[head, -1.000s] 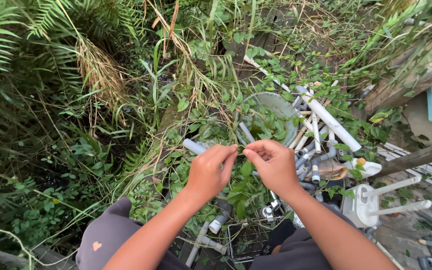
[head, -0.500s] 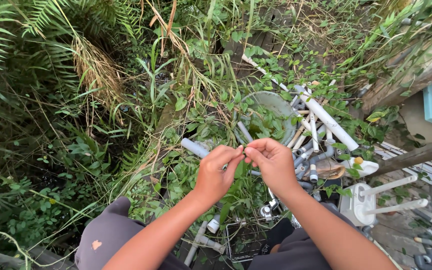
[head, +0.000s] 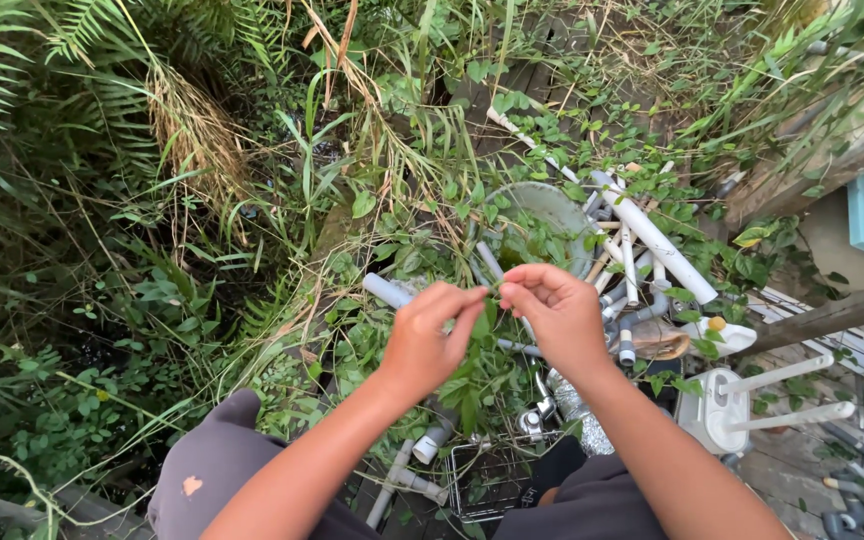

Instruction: The person is picking leaves and small stems from a vine-like plant growing over a pile of PVC pipes and other debris, likely for collection.

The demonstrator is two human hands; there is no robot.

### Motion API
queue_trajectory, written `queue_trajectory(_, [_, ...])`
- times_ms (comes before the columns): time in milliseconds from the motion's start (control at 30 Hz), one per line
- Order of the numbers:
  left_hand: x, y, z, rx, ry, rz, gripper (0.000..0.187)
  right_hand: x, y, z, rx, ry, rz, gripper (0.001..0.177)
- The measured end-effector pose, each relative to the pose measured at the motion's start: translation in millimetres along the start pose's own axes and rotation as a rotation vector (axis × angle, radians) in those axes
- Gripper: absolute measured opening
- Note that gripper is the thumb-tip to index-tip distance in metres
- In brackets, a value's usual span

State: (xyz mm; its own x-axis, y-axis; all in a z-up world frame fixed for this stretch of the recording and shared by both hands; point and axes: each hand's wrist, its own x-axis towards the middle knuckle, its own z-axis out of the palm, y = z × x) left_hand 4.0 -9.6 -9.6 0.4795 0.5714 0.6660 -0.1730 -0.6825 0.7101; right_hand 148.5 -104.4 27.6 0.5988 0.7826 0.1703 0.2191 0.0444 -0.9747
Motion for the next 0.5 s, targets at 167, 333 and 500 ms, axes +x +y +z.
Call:
queue_trajectory(167, [9.8, -0.9, -15.1, 0.051, 0.038, -0.038, 0.017, -3.1, -4.6, -1.1, -0.096, -0.063, -0.006, 0.018])
queue_trajectory(333, [9.8, -11.8, -17.2, 0.087, 0.082, -0.006, 0.014, -2.9, -5.5, -3.9, -0.255, -0.161, 0.005, 0.015])
queue_trajectory(500, [20.8, -17.5, -30.3, 0.186, 0.178, 0.107, 0.013, -3.5, -3.6, -9.4, -0.309, -0.308, 0.008, 0.014])
